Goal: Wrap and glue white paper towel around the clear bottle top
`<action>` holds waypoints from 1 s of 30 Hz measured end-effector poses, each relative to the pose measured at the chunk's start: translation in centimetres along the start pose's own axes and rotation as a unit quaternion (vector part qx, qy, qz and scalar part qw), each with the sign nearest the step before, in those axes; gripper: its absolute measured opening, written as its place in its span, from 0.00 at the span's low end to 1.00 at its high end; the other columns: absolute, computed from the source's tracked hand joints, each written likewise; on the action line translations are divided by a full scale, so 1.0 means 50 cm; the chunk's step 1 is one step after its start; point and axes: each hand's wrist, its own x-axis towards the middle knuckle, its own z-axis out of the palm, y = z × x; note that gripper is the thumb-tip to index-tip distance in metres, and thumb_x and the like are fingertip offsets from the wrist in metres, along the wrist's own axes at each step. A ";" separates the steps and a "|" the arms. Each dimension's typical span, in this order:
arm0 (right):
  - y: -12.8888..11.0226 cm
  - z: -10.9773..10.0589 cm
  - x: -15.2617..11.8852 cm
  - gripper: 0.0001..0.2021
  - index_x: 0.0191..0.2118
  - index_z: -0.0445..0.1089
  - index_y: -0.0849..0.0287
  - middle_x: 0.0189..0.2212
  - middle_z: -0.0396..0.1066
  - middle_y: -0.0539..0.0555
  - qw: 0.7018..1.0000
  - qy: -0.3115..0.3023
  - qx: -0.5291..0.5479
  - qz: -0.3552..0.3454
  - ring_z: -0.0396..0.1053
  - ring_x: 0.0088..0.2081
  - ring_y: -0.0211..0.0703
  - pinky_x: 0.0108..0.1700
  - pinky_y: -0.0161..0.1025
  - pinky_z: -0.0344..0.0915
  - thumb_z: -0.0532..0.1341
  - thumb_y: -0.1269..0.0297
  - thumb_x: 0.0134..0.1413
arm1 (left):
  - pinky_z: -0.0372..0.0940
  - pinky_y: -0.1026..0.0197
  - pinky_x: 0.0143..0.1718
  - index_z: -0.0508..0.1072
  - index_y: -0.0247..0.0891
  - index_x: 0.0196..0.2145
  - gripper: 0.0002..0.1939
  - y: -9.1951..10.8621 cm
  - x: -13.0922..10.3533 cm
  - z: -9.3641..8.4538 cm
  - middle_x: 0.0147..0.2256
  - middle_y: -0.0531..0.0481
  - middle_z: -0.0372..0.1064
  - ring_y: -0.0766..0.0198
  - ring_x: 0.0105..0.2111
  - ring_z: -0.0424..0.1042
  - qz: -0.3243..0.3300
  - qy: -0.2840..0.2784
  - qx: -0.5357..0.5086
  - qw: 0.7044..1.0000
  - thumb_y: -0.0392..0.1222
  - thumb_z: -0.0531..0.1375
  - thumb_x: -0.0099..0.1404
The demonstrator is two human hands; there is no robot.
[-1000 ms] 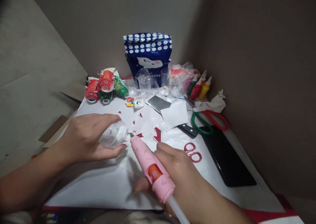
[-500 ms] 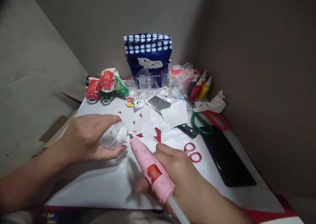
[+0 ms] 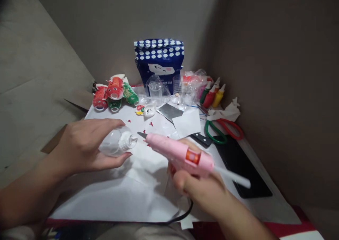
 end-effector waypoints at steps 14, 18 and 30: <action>0.069 0.029 0.088 0.20 0.33 0.70 0.62 0.25 0.69 0.51 0.974 0.003 0.128 0.185 0.68 0.26 0.37 0.26 0.32 0.63 0.66 0.47 0.49 | 0.72 0.51 0.31 0.70 0.30 0.43 0.25 0.002 -0.007 -0.045 0.34 0.37 0.78 0.47 0.32 0.79 0.017 0.034 -0.030 0.999 0.53 0.64 0.55; 0.081 0.028 0.093 0.20 0.31 0.70 0.63 0.23 0.70 0.51 0.984 -0.012 0.019 0.179 0.66 0.22 0.37 0.24 0.34 0.62 0.63 0.47 0.53 | 0.72 0.53 0.30 0.70 0.30 0.43 0.24 0.008 -0.006 -0.051 0.34 0.38 0.78 0.49 0.32 0.79 0.021 0.034 -0.048 0.998 0.52 0.64 0.55; 0.046 0.000 0.068 0.14 0.20 0.69 0.59 0.14 0.65 0.51 0.949 0.100 -0.300 -0.010 0.59 0.18 0.38 0.22 0.37 0.52 0.62 0.62 0.55 | 0.71 0.57 0.33 0.68 0.34 0.44 0.25 0.031 -0.004 -0.041 0.35 0.42 0.78 0.54 0.34 0.79 -0.002 -0.002 -0.145 0.989 0.50 0.64 0.52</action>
